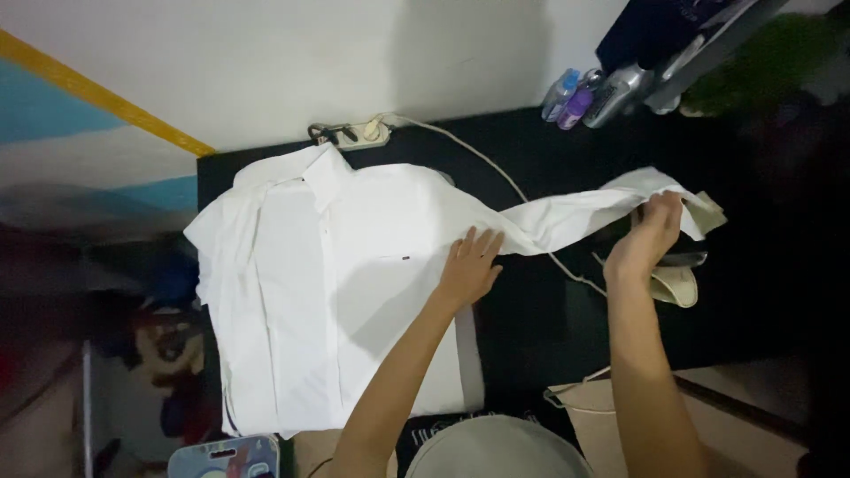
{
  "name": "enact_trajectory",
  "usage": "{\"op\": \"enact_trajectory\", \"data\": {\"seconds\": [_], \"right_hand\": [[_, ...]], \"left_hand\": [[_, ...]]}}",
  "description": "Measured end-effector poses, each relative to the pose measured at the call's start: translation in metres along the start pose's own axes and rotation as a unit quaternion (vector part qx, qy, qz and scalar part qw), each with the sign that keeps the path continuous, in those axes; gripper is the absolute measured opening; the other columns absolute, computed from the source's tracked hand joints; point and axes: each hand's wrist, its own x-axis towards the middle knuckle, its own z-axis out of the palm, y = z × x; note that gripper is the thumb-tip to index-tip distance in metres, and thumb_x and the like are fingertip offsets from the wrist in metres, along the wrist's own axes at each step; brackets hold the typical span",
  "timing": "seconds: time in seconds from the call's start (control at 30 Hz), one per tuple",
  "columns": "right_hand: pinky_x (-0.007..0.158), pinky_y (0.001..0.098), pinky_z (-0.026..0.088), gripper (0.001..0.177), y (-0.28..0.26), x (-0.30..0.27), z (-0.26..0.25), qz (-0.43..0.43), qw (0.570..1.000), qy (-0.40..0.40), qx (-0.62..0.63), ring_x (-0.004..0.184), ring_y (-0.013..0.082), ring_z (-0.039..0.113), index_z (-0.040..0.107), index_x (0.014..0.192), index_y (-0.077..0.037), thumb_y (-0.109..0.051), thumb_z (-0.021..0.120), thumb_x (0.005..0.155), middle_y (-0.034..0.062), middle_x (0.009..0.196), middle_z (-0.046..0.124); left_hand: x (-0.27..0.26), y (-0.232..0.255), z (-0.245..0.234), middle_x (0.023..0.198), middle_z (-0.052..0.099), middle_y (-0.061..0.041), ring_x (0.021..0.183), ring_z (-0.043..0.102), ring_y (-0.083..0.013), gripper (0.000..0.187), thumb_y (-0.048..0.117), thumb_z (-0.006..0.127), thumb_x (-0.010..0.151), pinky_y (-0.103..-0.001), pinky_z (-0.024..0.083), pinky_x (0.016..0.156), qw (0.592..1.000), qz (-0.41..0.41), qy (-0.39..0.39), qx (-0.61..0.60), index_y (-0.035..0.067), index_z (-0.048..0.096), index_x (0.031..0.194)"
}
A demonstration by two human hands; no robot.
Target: Ironing and folding a white collared shirt.
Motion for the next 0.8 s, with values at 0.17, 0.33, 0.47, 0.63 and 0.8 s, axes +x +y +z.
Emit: {"op": "enact_trajectory", "data": {"seconds": [0.17,0.33,0.47,0.63,0.8], "right_hand": [[0.107,0.0435,0.049,0.053,-0.063,-0.005,0.005,0.024,0.977,-0.036,-0.209,0.125,0.0255,0.062,0.039,0.153,-0.002,-0.013,0.055,0.104,0.0113,0.134,0.062],[0.094,0.0512,0.054,0.053,-0.149,-0.006,0.010,-0.119,0.793,-0.171,-0.573,0.108,0.0439,0.065,0.060,0.141,0.009,-0.003,0.071,0.090,0.0297,0.121,0.064],[0.090,0.0472,0.055,0.033,-0.205,0.003,0.035,-0.088,0.694,-0.226,-0.677,0.113,0.0398,0.064,0.077,0.120,-0.002,-0.026,0.078,0.097,0.0220,0.123,0.067],[0.101,0.0470,0.047,0.062,-0.227,0.032,0.041,-0.255,0.468,-0.208,-0.820,0.122,0.0369,0.056,0.079,0.114,0.000,-0.050,0.084,0.076,0.0178,0.135,0.064],[0.125,0.0509,0.040,0.042,-0.215,0.070,0.027,-0.190,0.544,-0.384,-0.722,0.105,0.0318,0.073,0.080,0.109,-0.004,-0.041,0.075,0.089,0.0155,0.110,0.077]], "left_hand": [[0.028,0.019,-0.016,0.144,0.048,-0.023,0.134,0.044,-0.0446,0.088,0.038,0.070,0.090,-0.060,0.036,0.108,0.999,-0.012,-0.033,0.020,0.011,0.025,0.161],[0.050,0.023,-0.028,0.132,0.052,-0.022,0.114,0.052,-0.0415,0.087,0.037,0.073,0.085,-0.053,0.042,0.095,0.998,-0.009,-0.044,0.048,0.020,0.031,0.159],[0.054,0.008,-0.015,0.130,0.055,-0.017,0.121,0.053,-0.0371,0.056,0.030,0.072,0.086,-0.050,0.042,0.101,0.995,-0.012,-0.017,0.094,0.020,0.051,0.137],[0.050,0.010,-0.039,0.135,0.056,-0.017,0.124,0.052,-0.0355,0.050,0.023,0.069,0.091,-0.050,0.042,0.102,0.998,-0.059,0.008,0.028,0.008,0.059,0.138],[0.046,0.009,-0.050,0.133,0.059,-0.016,0.119,0.053,-0.0361,0.055,0.026,0.071,0.083,-0.053,0.038,0.098,0.999,0.005,0.048,0.022,0.005,0.059,0.133]]}}
